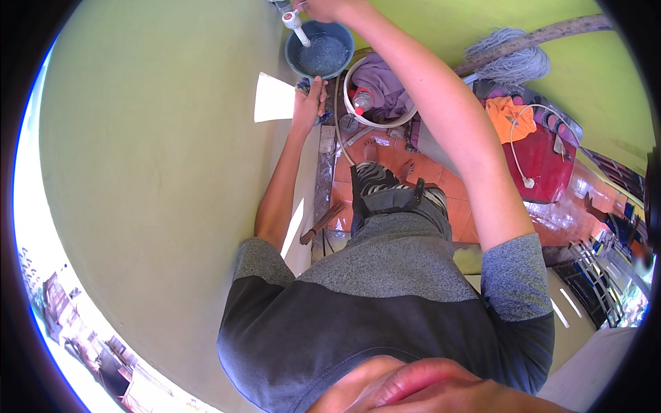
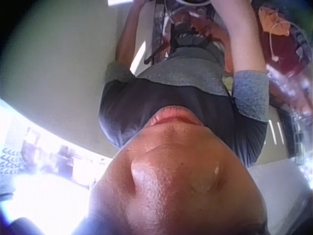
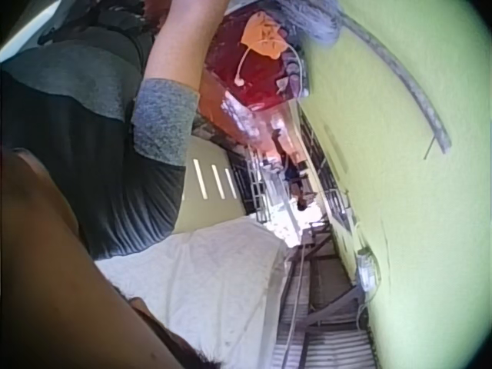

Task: The person retrieves a cloth and a cup, fills the cup with water from a tap, then pours the water into a bucket of yellow paint. The person sits on the floor and stirs the paint with a brush, transferring some paint between buckets.

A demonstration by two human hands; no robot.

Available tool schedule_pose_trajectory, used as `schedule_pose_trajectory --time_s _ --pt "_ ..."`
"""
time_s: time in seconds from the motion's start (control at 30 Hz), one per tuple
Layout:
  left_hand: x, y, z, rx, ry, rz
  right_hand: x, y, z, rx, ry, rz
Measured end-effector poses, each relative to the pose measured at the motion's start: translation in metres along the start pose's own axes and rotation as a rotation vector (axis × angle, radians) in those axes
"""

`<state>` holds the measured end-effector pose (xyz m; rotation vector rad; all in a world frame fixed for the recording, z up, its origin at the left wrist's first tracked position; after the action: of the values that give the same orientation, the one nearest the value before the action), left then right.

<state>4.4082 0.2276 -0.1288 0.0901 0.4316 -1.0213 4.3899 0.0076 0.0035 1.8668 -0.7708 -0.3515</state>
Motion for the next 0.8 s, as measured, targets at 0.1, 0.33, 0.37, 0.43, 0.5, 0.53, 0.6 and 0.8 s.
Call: schedule_pose_trajectory --time_s 0.1,0.33,0.37,0.43,0.5,0.53,0.6,0.8 --pt "0.0005 -0.0002 0.0010 -0.013 -0.003 -0.009 -0.0012 0.0012 -0.0014 0.011 -0.019 -0.016" --pt "0.0010 -0.0007 0.0018 -0.024 0.015 -0.037 -0.0010 0.0070 -0.0064 0.027 -0.047 -0.058" --pt "0.0007 -0.0008 0.0016 -0.031 0.013 -0.041 -0.0006 0.0069 -0.0067 0.015 -0.054 -0.068" --pt "0.0003 -0.0005 0.0013 -0.049 0.005 -0.050 -0.0001 0.0063 -0.0066 -0.008 -0.051 -0.069" --pt "-0.0002 -0.0001 -0.0006 -0.041 0.017 -0.060 0.0004 0.0050 -0.0056 -0.026 -0.050 -0.064" --pt "-0.0004 0.0003 -0.0013 -0.044 0.012 -0.071 0.0008 0.0044 -0.0052 -0.033 -0.050 -0.060" --pt "-0.0006 0.0012 -0.0031 -0.089 0.007 -0.086 0.0014 0.0033 -0.0044 -0.038 -0.051 -0.057" --pt "-0.0004 0.0020 -0.0063 -0.078 -0.013 -0.104 0.0013 0.0057 -0.0035 -0.009 -0.062 -0.071"
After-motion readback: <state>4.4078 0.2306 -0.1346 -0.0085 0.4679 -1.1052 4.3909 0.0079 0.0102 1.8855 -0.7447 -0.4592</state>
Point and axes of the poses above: each hand's wrist, its own x-axis towards the middle knuckle, its own y-axis out of the back of the hand, z = x × y, the point moved 3 cm from there along x, towards the middle knuckle, and after that the axes turned 4 degrees about z, right-handed, at the moved point
